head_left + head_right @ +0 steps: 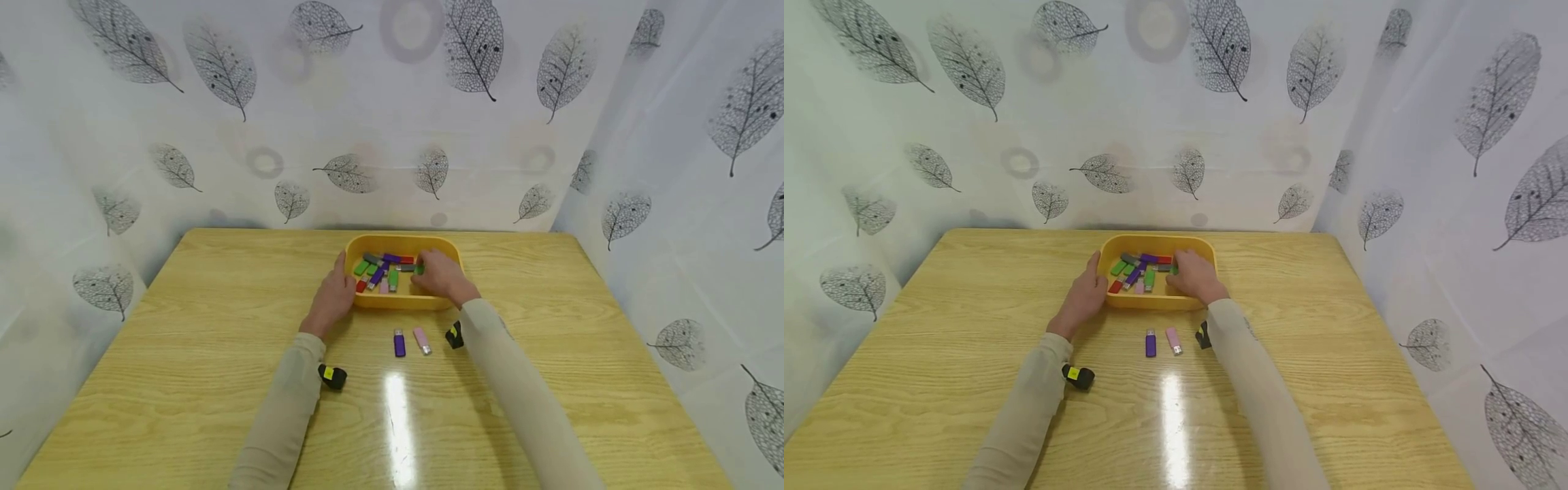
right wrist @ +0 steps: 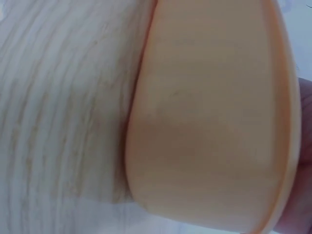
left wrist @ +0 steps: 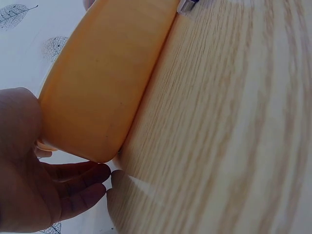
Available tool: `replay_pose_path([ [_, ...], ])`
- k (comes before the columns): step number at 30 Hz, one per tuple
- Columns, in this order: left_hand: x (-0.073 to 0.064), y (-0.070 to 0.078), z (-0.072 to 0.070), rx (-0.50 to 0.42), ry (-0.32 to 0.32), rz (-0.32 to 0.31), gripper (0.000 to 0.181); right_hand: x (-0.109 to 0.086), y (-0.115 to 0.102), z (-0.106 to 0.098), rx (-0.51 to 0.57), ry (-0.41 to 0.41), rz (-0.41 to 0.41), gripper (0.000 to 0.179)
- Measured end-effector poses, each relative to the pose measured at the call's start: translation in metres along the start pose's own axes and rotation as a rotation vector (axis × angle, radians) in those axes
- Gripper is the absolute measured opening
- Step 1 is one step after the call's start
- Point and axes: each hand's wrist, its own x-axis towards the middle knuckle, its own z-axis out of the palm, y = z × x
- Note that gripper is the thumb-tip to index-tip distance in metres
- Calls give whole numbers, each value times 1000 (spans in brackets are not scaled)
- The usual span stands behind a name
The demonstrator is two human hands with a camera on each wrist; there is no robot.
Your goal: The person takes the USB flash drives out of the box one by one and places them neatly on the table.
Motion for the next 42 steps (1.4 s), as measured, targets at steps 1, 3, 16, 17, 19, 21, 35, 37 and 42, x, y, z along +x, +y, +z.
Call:
replay_pose_path([
  [1,0,0,0,0,1,0,65,-1,-1,-1,0,1,-1,37],
  [3,0,0,0,-6,4,-6,64,-4,-3,-4,6,4,-1,37],
  [16,-2,2,-2,-14,-14,-20,65,-33,-1,-15,112,102,-72,35],
  [17,-2,2,-2,-14,-13,-20,65,-35,-1,-15,120,103,-72,34],
  [19,-2,3,-3,-9,-11,-18,65,-39,-1,-14,132,111,-72,32],
  [21,-2,3,-3,-7,-8,-16,65,-43,-2,-14,136,118,-77,31],
  [35,0,2,-3,-17,-8,-15,65,-67,2,-18,190,159,-146,20],
  [37,0,2,-3,-15,-9,-15,65,-71,2,-18,204,160,-154,23],
  [42,-1,3,-2,0,-11,-24,65,-81,-1,-16,235,154,-172,31],
])
